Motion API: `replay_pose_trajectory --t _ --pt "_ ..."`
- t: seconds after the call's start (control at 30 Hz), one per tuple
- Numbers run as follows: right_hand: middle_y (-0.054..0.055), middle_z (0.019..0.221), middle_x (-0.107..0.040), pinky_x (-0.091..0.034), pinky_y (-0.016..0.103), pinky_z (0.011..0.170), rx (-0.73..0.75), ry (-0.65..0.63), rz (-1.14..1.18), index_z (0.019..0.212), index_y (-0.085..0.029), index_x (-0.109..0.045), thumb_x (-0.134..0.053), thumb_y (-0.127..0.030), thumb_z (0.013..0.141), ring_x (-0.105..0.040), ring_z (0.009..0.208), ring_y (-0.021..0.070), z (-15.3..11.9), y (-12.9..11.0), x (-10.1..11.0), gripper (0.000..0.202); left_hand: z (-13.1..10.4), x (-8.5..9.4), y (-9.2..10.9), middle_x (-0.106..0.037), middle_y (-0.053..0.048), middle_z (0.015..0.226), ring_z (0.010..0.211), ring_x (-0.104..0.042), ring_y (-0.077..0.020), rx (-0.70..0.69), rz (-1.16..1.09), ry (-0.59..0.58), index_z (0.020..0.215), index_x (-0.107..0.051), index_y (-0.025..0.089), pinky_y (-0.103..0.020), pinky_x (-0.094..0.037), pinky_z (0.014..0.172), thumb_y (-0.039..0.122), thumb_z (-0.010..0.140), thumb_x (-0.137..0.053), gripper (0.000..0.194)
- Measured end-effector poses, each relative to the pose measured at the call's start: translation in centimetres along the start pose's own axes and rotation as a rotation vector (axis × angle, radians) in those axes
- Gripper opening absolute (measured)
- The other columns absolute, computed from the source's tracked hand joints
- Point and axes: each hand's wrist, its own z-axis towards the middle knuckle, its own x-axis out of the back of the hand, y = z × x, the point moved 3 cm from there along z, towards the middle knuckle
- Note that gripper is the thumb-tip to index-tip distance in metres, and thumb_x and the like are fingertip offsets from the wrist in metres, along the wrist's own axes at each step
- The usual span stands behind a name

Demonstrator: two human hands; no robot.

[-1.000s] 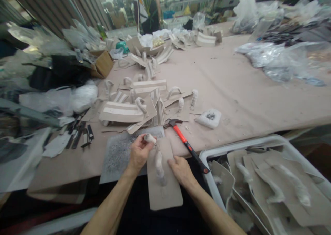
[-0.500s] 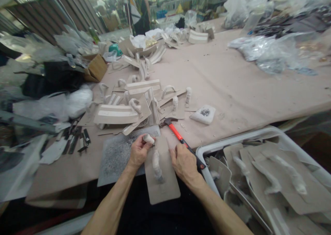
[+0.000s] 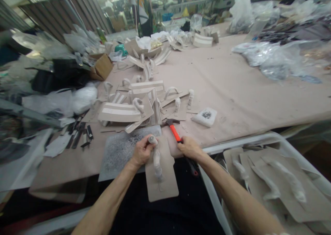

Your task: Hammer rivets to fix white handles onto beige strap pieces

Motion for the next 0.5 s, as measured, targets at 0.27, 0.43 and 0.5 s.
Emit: replay_pose_trajectory --t 0.27,0.43,0.5 --pt "-0.003 0.06 -0.046 -0.035 0.026 0.048 0.19 0.083 0.073 0.078 -0.024 -0.043 -0.031 -0.046 0.097 -0.042 0.049 0.0122 -5.1 -3.5 2.1 0.032 -0.3 -0.3 -0.6 -0.07 -0.002 0.082 0.071 -0.063 -0.017 -0.005 0.026 0.006 0.1 -0.072 0.022 -0.025 -0.049 0.069 0.024 0.086 -0.059 0.019" --pt "0.001 0.058 -0.05 -0.024 0.03 0.052 0.488 0.294 -0.456 0.076 -0.023 -0.047 -0.035 -0.044 0.098 -0.039 0.05 0.0137 -8.8 -4.5 4.0 0.033 -0.4 -0.3 -1.0 -0.065 0.0 0.073 0.065 -0.058 -0.0148 -0.028 0.05 0.003 0.096 -0.071 0.021 -0.024 -0.046 0.064 0.021 0.086 -0.059 0.016" --pt "-0.001 0.055 -0.049 -0.018 0.031 0.05 0.527 0.222 -0.626 0.075 -0.022 -0.048 -0.038 -0.04 0.099 -0.035 0.045 0.0126 -9.3 -5.1 4.3 0.031 -0.3 -0.4 -1.2 -0.062 0.001 0.07 0.063 -0.056 -0.0138 -0.033 0.074 -0.014 0.093 -0.07 0.02 -0.023 -0.045 0.062 0.019 0.085 -0.058 0.014"
